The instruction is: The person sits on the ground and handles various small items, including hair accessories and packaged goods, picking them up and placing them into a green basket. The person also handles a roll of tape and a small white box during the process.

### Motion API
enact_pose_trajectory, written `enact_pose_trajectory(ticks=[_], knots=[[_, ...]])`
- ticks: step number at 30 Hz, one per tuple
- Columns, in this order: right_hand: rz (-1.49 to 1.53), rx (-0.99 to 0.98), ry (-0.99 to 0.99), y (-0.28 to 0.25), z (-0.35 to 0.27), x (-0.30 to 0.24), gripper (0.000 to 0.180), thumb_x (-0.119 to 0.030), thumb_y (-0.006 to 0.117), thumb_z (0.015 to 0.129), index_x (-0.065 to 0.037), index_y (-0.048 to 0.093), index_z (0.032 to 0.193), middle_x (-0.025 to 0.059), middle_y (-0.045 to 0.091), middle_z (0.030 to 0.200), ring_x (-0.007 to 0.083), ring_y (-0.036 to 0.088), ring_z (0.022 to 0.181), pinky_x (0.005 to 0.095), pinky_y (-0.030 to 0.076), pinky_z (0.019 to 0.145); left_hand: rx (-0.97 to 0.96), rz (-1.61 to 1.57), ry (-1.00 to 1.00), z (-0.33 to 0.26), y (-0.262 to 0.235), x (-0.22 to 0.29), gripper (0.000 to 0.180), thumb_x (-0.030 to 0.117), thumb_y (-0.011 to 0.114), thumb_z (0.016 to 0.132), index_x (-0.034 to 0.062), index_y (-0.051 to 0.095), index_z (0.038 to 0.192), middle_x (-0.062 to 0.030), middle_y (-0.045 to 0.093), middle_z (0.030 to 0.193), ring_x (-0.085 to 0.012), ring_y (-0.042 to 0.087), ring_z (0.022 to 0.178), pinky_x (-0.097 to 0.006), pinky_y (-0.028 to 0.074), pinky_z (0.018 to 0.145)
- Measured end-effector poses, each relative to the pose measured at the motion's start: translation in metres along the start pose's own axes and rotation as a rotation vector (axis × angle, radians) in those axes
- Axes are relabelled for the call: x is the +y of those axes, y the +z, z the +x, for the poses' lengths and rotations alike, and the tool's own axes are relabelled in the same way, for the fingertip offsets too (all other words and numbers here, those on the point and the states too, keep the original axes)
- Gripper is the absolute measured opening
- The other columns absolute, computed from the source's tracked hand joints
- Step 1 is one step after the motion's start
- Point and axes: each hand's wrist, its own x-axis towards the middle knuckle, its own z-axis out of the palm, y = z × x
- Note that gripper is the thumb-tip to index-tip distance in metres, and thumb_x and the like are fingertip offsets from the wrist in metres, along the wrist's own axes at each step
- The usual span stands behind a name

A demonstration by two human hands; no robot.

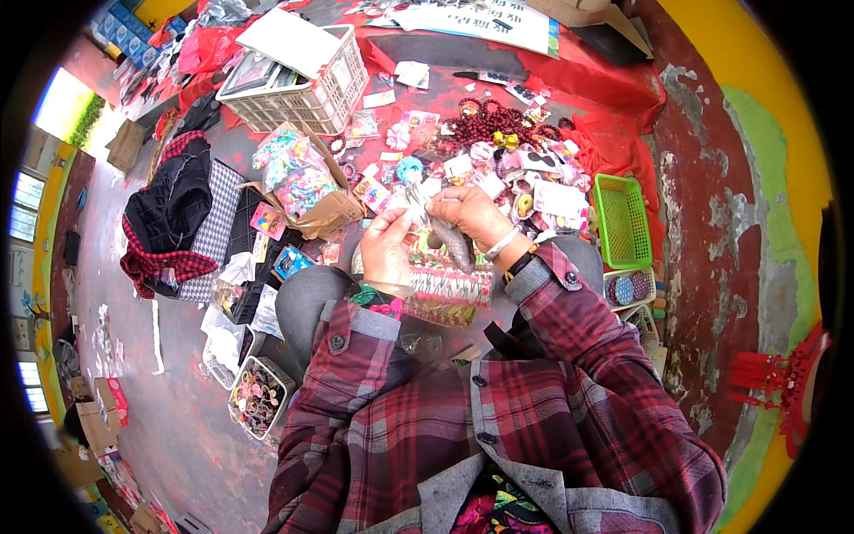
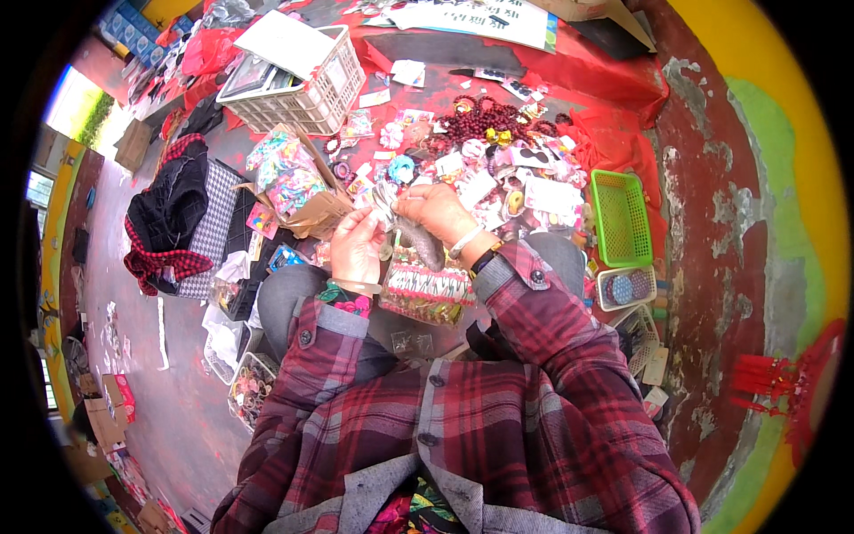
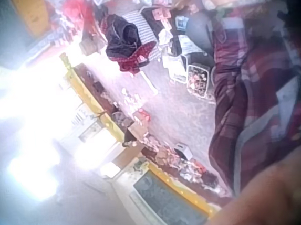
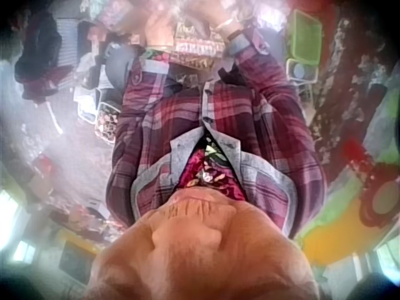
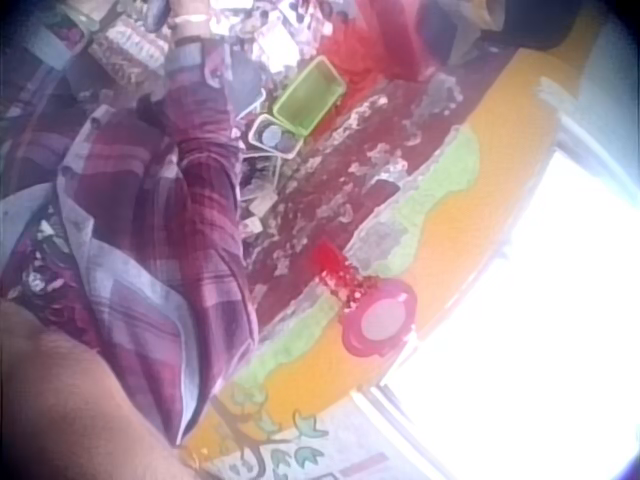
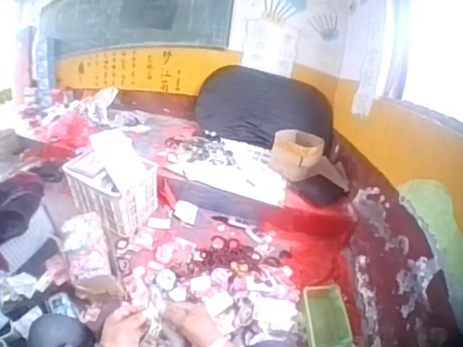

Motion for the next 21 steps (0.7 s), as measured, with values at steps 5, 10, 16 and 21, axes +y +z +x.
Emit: enact_pose_trajectory(ticks=[5, 10, 16, 21], knots=[[0.057, 0.005, 0.026, 0.001, -0.003, -0.006, 0.016, -0.015, 0.058, 0.081, 0.001, 0.060, 0.083, 0.0071, 0.060, 0.065, 0.0160, 0.060, 0.053, 0.0250, 0.046, 0.049, 0.015, -0.022, -0.098, -0.003, 0.003, 0.003, 0.024, 0.004, 0.057, 0.082, -0.0005, 0.055, 0.105, -0.0064, 0.062, 0.087, -0.0137, 0.058, 0.072, -0.026, 0.046, 0.063], [0.009, 0.004, 0.022, -0.008, -0.001, -0.007, 0.015, -0.014, 0.060, 0.079, 0.000, 0.061, 0.082, 0.0062, 0.060, 0.066, 0.0143, 0.058, 0.056, 0.0251, 0.047, 0.052, -0.100, -0.074, -0.166, -0.003, 0.008, 0.010, 0.021, 0.007, 0.056, 0.083, 0.0003, 0.057, 0.103, -0.0065, 0.062, 0.089, -0.0153, 0.059, 0.077, -0.030, 0.046, 0.068], [-0.029, 0.016, 0.042, -0.012, 0.001, -0.007, 0.015, -0.014, 0.063, 0.076, -0.001, 0.065, 0.083, 0.0027, 0.061, 0.069, 0.0085, 0.053, 0.059, 0.0241, 0.044, 0.053, -0.177, -0.002, -0.175, 0.001, -0.001, 0.008, 0.020, 0.007, 0.055, 0.083, 0.0007, 0.057, 0.103, -0.0062, 0.062, 0.088, -0.0150, 0.059, 0.080, -0.029, 0.045, 0.068], [0.011, 0.023, 0.051, -0.014, 0.003, -0.004, 0.015, -0.013, 0.062, 0.076, -0.001, 0.065, 0.084, 0.0018, 0.061, 0.069, 0.0084, 0.053, 0.059, 0.0237, 0.044, 0.053, -0.181, -0.021, -0.198, -0.001, 0.003, 0.012, 0.020, 0.007, 0.055, 0.084, 0.0017, 0.057, 0.103, -0.0050, 0.061, 0.086, -0.0138, 0.058, 0.078, -0.027, 0.046, 0.067]])
